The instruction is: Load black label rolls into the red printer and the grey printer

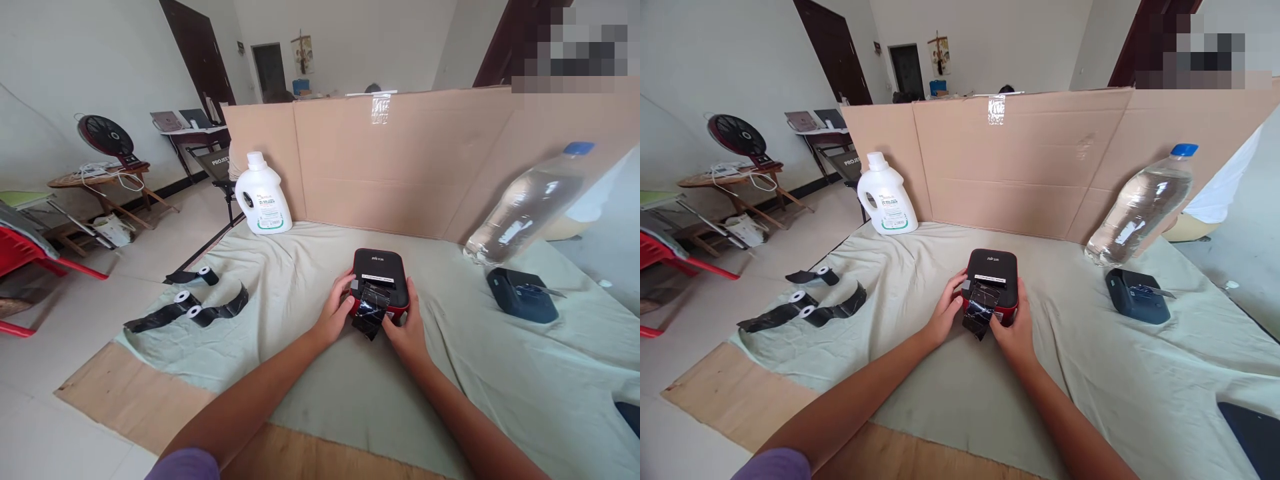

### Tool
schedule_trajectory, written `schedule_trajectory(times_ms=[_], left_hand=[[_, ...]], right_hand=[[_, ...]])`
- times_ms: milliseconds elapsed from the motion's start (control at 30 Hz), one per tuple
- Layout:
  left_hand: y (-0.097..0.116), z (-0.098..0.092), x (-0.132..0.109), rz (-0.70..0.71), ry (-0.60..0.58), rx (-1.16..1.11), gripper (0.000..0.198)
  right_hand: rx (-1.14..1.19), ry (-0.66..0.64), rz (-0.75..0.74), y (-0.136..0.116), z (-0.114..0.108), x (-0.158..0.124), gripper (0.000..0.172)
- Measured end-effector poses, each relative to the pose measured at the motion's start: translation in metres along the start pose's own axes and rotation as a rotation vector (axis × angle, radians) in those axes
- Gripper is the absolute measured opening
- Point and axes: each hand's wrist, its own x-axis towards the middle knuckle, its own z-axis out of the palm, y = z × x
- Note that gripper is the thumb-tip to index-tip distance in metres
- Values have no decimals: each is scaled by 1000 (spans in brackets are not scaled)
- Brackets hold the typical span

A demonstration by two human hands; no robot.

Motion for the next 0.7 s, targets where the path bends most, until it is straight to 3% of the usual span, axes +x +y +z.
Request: schedule_trajectory(times_ms=[100, 367, 500, 700], left_hand=[[-1, -2, 3, 26, 34, 44, 36], [0, -11, 8, 13, -1, 97, 32], [-3, -11, 12, 21, -14, 99, 30], [-6, -2, 21, 38, 58, 80, 27]], right_hand=[[-29, 6, -49, 3, -2, 1, 78], [-207, -5, -290, 17, -11, 11, 59], [-245, -19, -312, 15, -14, 13, 58], [-282, -29, -316, 13, -17, 14, 57]])
